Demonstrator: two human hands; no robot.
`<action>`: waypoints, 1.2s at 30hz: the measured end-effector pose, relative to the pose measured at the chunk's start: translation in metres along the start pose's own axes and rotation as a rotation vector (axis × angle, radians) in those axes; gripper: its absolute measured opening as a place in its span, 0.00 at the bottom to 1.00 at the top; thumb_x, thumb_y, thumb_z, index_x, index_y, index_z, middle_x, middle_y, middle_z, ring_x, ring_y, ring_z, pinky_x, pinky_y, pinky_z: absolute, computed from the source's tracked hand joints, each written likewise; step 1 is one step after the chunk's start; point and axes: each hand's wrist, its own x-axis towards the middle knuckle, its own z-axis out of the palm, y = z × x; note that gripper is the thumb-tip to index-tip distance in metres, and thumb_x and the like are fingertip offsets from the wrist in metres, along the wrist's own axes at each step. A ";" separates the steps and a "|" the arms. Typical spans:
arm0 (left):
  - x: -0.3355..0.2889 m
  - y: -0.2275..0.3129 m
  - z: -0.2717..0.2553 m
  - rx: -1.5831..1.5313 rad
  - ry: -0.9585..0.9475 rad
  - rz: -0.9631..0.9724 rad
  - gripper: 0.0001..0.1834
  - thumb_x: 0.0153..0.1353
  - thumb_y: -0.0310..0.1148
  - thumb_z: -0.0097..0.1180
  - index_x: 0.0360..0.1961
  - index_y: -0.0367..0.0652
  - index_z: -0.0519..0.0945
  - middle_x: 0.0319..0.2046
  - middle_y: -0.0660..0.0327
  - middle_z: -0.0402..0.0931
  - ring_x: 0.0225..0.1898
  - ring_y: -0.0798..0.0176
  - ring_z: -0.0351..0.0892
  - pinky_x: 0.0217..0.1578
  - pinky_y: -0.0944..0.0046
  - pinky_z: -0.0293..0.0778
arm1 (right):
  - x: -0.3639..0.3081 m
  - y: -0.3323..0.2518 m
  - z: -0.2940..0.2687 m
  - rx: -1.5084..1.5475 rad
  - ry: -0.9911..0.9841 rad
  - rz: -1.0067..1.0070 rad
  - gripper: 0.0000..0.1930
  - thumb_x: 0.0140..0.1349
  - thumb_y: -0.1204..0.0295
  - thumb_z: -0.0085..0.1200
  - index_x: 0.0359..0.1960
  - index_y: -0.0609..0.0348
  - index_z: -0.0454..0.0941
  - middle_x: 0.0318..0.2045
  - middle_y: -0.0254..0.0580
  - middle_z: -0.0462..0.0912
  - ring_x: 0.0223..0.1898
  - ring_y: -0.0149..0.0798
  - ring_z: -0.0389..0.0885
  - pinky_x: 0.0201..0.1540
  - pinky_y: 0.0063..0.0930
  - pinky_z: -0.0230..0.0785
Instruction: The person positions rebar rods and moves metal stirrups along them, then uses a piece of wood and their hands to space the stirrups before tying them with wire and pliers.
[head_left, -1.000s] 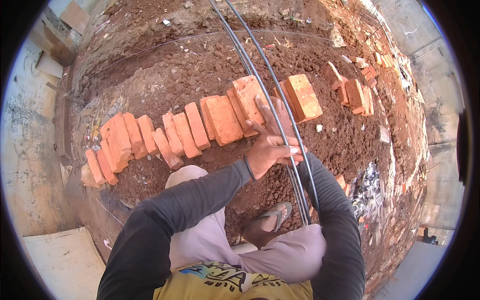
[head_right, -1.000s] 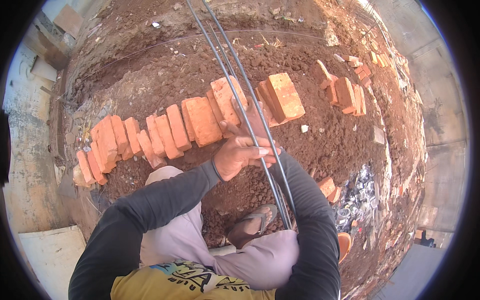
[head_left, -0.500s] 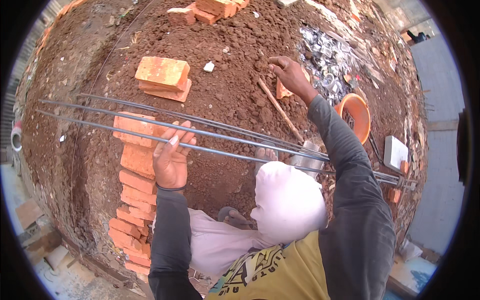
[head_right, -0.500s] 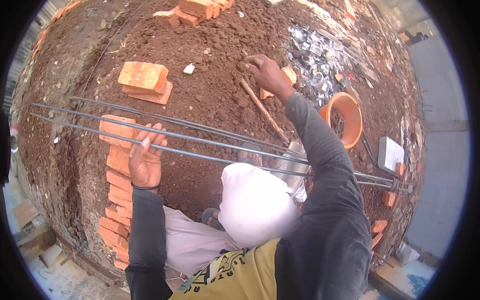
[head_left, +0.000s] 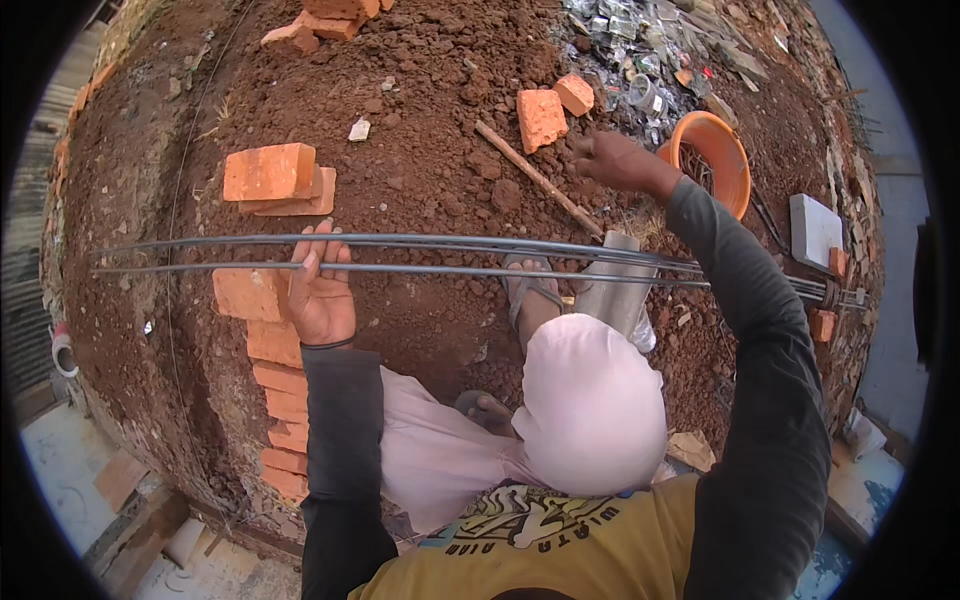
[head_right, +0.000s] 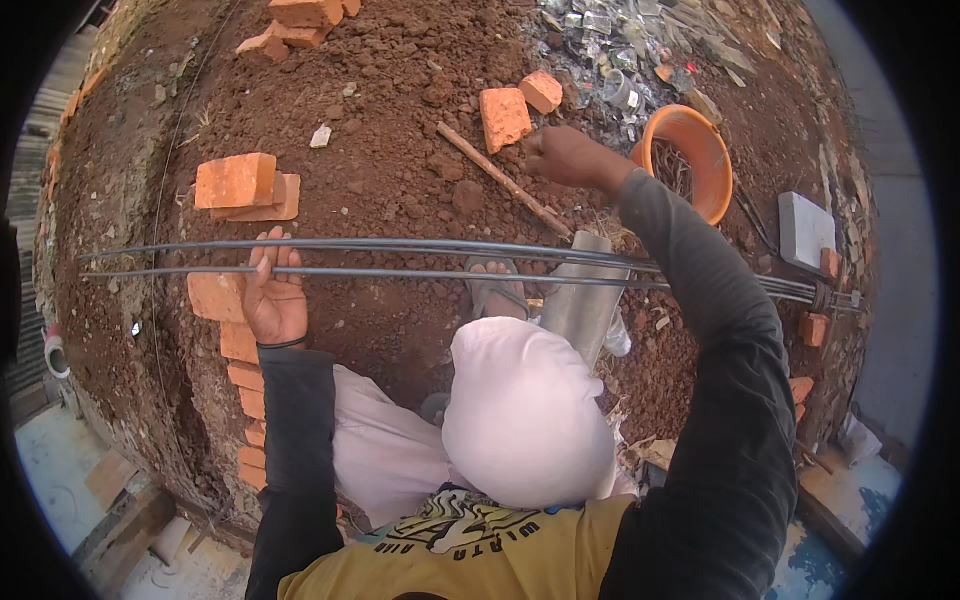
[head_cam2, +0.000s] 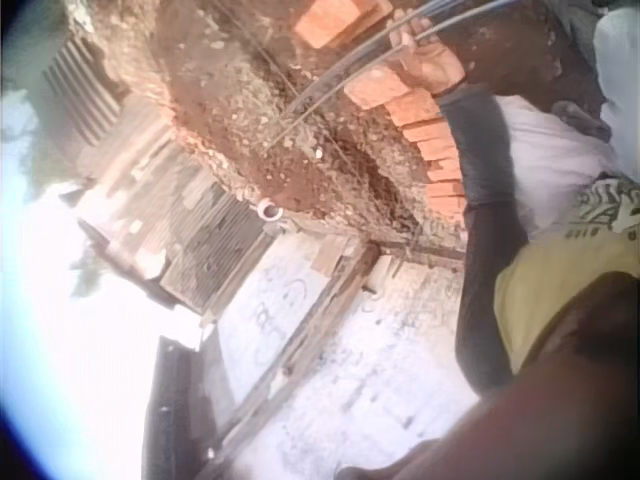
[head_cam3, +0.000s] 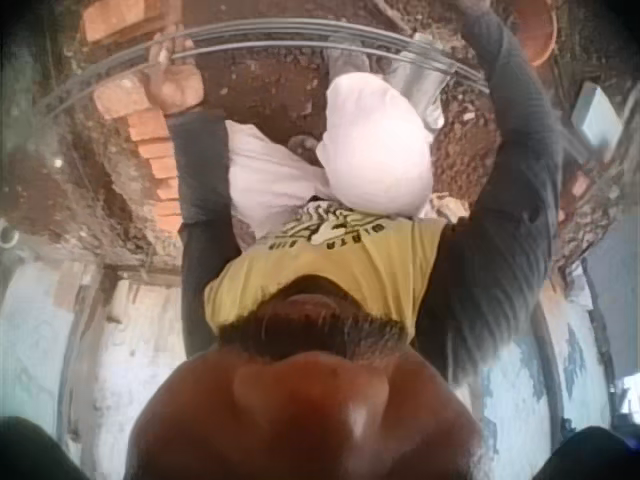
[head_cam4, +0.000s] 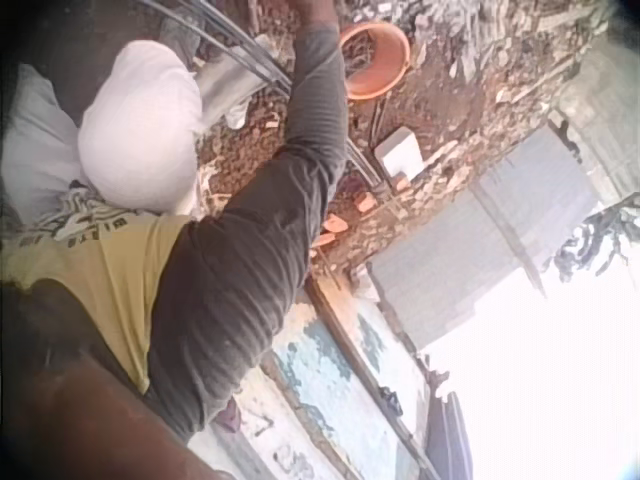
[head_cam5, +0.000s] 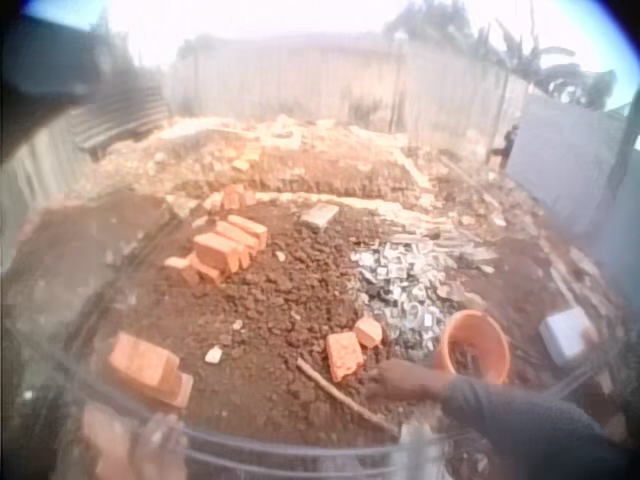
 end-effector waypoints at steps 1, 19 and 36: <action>0.004 -0.004 0.006 -0.017 -0.017 -0.032 0.27 0.63 0.28 0.51 0.63 0.32 0.63 0.61 0.45 0.67 0.60 0.54 0.70 0.58 0.57 0.71 | 0.034 0.043 0.032 -0.266 -0.113 -0.059 0.20 0.62 0.57 0.49 0.31 0.65 0.81 0.25 0.50 0.80 0.29 0.48 0.76 0.40 0.40 0.66; -0.004 -0.001 0.019 -0.139 -0.178 0.031 0.22 0.65 0.32 0.51 0.58 0.30 0.70 0.56 0.44 0.72 0.53 0.54 0.78 0.54 0.56 0.75 | 0.116 -0.210 -0.022 -0.439 0.449 -1.002 0.18 0.62 0.75 0.52 0.55 0.58 0.75 0.37 0.47 0.73 0.40 0.49 0.73 0.44 0.40 0.66; -0.003 -0.011 0.012 -0.125 -0.016 -0.085 0.21 0.65 0.30 0.52 0.57 0.31 0.69 0.55 0.45 0.73 0.51 0.53 0.79 0.51 0.57 0.78 | 0.202 -0.284 0.048 -0.365 0.167 -1.130 0.29 0.55 0.67 0.61 0.61 0.53 0.71 0.56 0.43 0.74 0.59 0.50 0.68 0.62 0.44 0.59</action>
